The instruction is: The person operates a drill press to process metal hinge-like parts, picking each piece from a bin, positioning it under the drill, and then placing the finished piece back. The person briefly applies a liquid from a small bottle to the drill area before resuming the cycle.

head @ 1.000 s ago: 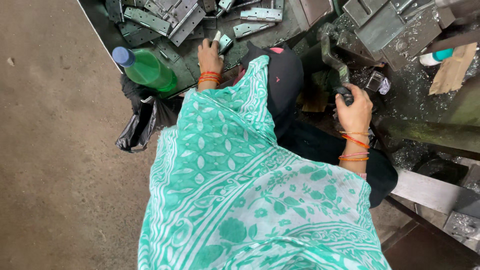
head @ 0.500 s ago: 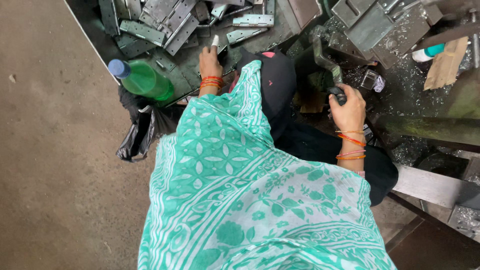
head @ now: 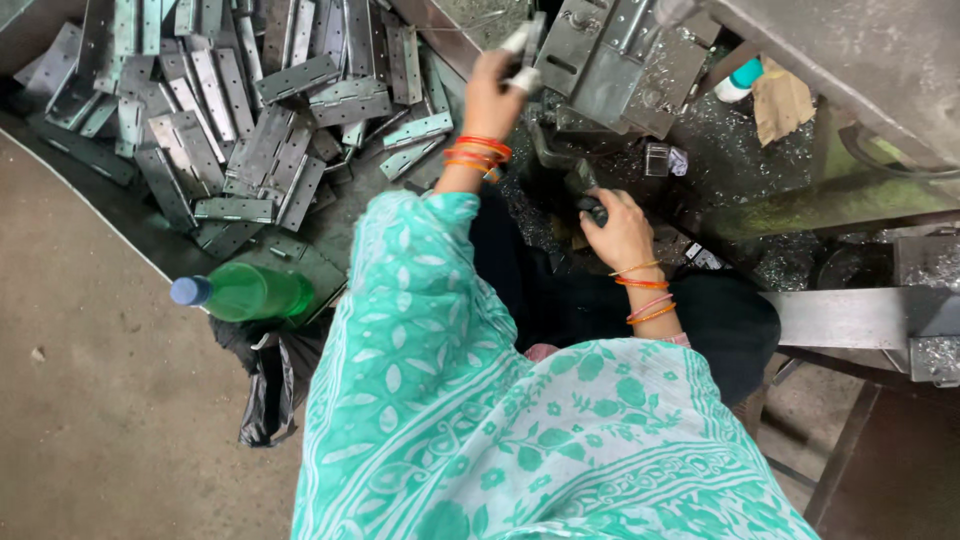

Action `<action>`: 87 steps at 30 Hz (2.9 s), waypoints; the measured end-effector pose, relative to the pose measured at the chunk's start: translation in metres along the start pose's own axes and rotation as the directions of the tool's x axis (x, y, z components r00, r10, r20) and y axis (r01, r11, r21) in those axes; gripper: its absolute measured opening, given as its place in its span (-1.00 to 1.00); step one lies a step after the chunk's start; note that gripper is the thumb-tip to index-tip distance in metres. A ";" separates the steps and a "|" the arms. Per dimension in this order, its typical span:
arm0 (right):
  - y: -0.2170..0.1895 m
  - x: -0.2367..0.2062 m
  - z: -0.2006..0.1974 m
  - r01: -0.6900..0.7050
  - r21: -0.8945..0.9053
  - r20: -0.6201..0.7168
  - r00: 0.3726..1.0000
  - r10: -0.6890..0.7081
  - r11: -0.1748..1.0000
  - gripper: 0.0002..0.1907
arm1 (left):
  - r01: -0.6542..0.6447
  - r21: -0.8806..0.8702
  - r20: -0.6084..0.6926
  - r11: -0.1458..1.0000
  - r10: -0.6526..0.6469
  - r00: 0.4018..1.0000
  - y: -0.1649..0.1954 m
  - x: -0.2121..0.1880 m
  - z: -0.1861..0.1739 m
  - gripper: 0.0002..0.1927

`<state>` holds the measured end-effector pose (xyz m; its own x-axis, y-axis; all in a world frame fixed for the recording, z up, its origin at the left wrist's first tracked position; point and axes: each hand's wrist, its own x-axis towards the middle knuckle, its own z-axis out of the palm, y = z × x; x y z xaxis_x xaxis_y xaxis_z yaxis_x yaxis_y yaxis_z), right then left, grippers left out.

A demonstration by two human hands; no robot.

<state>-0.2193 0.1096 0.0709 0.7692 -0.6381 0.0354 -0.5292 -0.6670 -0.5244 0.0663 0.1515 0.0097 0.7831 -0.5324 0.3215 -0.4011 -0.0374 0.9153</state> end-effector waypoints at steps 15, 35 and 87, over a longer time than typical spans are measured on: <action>0.016 0.016 0.016 -0.049 -0.173 0.271 0.958 0.095 0.984 -0.39 | -0.680 0.452 0.757 0.577 0.155 0.635 0.001 -0.012 0.104 -0.27; 0.007 0.019 0.007 -0.064 -0.168 0.332 0.936 0.118 0.984 -0.44 | -0.745 0.304 0.772 0.594 0.304 0.558 -0.009 -0.018 0.093 -0.36; 0.052 0.005 0.028 -0.049 -0.079 0.171 0.983 0.062 0.996 -0.46 | -0.513 0.678 0.480 0.526 0.212 0.851 0.007 0.023 0.154 -0.64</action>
<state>-0.2331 0.0828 0.0198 0.7850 -0.6027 -0.1433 -0.5927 -0.6636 -0.4564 0.0082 0.0091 -0.0143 0.3538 -0.8669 0.3511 -0.9351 -0.3202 0.1517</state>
